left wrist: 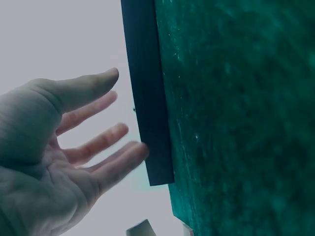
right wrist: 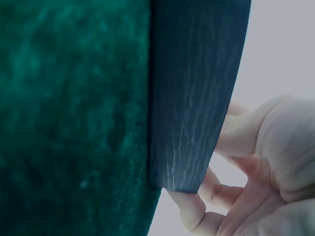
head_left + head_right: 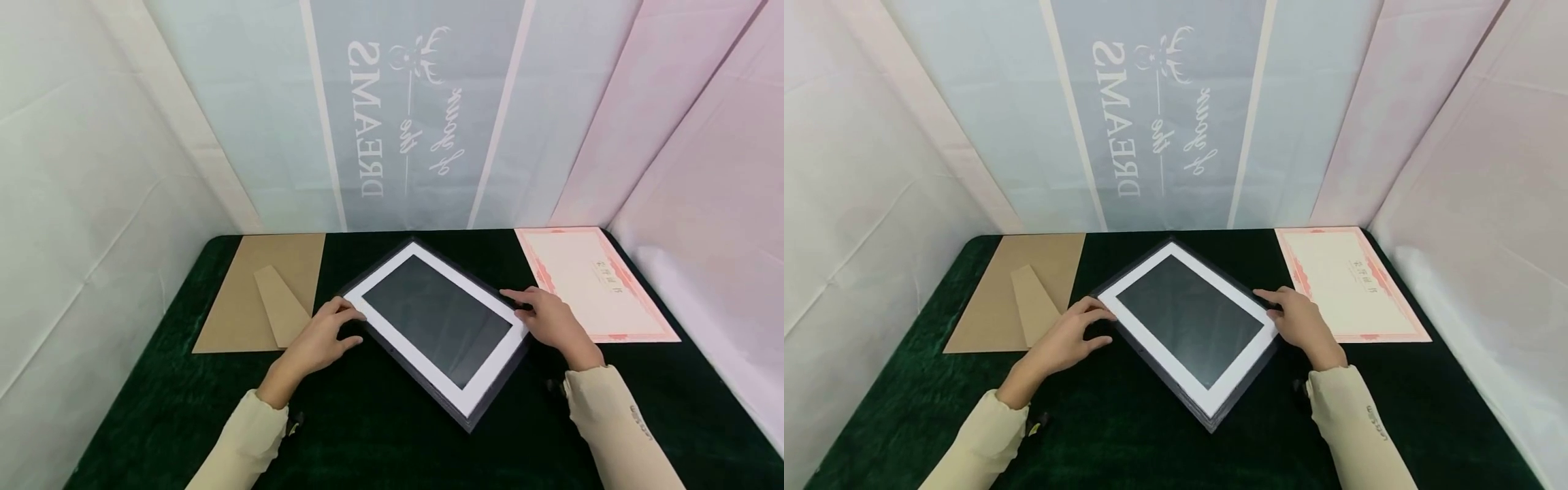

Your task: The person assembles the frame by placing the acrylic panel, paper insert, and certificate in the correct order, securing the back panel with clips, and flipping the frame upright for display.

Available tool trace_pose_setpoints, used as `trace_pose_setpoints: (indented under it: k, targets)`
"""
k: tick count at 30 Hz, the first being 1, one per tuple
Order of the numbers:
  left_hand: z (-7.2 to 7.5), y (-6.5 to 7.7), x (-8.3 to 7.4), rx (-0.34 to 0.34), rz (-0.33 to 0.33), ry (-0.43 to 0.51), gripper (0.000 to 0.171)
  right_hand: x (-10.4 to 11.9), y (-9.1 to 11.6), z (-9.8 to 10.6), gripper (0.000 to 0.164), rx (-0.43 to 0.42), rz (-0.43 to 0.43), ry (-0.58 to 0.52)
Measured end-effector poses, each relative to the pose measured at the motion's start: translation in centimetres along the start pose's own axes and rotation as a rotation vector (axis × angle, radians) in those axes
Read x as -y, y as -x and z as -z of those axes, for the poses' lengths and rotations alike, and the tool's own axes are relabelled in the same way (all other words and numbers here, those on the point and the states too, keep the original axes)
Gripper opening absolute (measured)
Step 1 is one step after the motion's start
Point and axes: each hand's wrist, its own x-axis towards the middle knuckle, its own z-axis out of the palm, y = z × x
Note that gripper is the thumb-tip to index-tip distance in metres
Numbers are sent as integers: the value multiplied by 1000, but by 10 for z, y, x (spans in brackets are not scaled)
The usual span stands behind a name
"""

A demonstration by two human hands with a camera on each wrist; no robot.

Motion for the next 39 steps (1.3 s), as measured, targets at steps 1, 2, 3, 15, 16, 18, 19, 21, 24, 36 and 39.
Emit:
trace_pose_setpoints:
  k: [1,2,3,15,16,18,19,21,24,36,39]
  targets:
    - [0,0,0,7,13,1,35,0,0,0,49,-1,-16,8]
    - [-1,0,-1,16,27,3,36,1,0,0,49,0,-32,14]
    - [-1,0,-2,26,42,4,37,1,-1,0,48,8,-45,15]
    - [-5,0,1,79,158,16,52,26,-2,3,76,421,-84,-326]
    - [-5,0,1,70,160,20,52,28,-1,2,77,438,-91,-344]
    - [-5,0,2,46,160,24,51,33,0,1,78,460,-101,-378]
    - [-5,-1,3,34,161,26,50,35,1,1,78,467,-102,-392]
    - [-4,-1,4,11,165,27,49,38,2,0,77,482,-102,-418]
    - [-3,0,5,-10,159,22,50,41,3,-1,74,506,-98,-452]
    - [-6,1,-2,16,161,13,65,49,-4,-14,84,375,-155,-453]
    - [-7,0,-4,29,160,54,64,51,-3,-14,88,379,-198,-473]
